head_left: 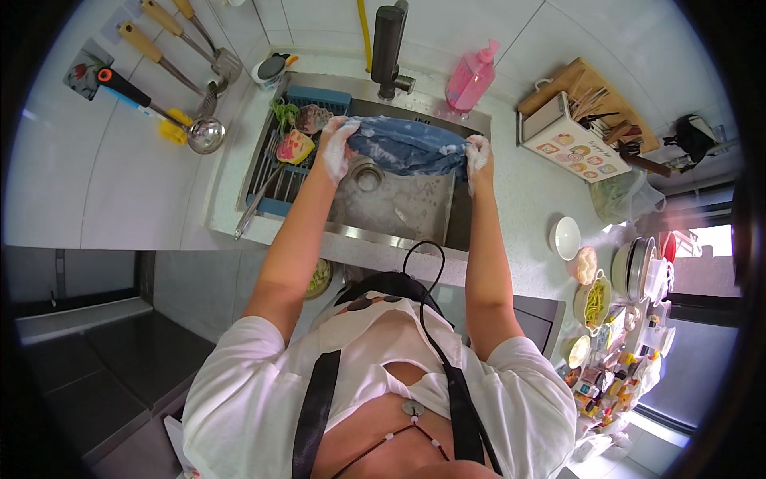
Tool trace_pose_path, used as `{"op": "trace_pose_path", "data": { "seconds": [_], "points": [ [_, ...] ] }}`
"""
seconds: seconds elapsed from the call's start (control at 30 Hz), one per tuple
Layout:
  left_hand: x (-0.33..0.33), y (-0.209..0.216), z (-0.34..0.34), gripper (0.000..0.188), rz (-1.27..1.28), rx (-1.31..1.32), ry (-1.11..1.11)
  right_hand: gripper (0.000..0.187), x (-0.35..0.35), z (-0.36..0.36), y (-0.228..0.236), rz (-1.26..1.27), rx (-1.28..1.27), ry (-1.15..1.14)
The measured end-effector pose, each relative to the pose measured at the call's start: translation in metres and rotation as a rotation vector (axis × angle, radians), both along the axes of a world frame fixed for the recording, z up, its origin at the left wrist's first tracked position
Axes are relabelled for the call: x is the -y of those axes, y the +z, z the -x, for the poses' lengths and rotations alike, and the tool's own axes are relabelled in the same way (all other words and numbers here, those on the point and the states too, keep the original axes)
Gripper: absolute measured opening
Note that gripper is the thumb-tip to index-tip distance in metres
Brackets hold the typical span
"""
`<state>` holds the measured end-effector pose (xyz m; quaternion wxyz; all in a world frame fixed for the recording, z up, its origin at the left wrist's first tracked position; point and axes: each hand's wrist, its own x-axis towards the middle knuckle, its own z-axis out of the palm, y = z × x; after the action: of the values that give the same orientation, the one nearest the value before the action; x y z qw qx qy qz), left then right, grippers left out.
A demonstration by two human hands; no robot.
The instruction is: The person washes a blue cloth by hand in a sink using soap, scrubbing it between their hands before rinsing it under running water.
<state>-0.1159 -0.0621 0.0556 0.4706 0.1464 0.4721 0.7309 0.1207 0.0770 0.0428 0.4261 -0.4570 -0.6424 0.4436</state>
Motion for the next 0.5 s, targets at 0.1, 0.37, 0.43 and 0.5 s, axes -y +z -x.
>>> {"op": "trace_pose_path", "data": {
  "seconds": [0.1, 0.37, 0.43, 0.5],
  "points": [
    [-0.001, -0.004, -0.005, 0.019, 0.082, -0.001, 0.067, 0.016, 0.0, 0.002, 0.006, 0.205, -0.082, -0.053],
    [-0.005, -0.031, -0.02, 0.02, 0.184, 0.051, -0.022, 0.022, 0.002, 0.047, 0.018, -0.094, 0.274, 0.447],
    [0.0, -0.025, -0.018, 0.02, 0.194, -0.002, -0.04, 0.021, -0.011, 0.049, 0.01, -0.094, 0.421, 0.559],
    [-0.006, -0.016, -0.022, 0.016, 0.112, 0.085, 0.032, 0.021, -0.024, 0.055, 0.011, -0.086, 0.584, 0.606]
  ]
}}
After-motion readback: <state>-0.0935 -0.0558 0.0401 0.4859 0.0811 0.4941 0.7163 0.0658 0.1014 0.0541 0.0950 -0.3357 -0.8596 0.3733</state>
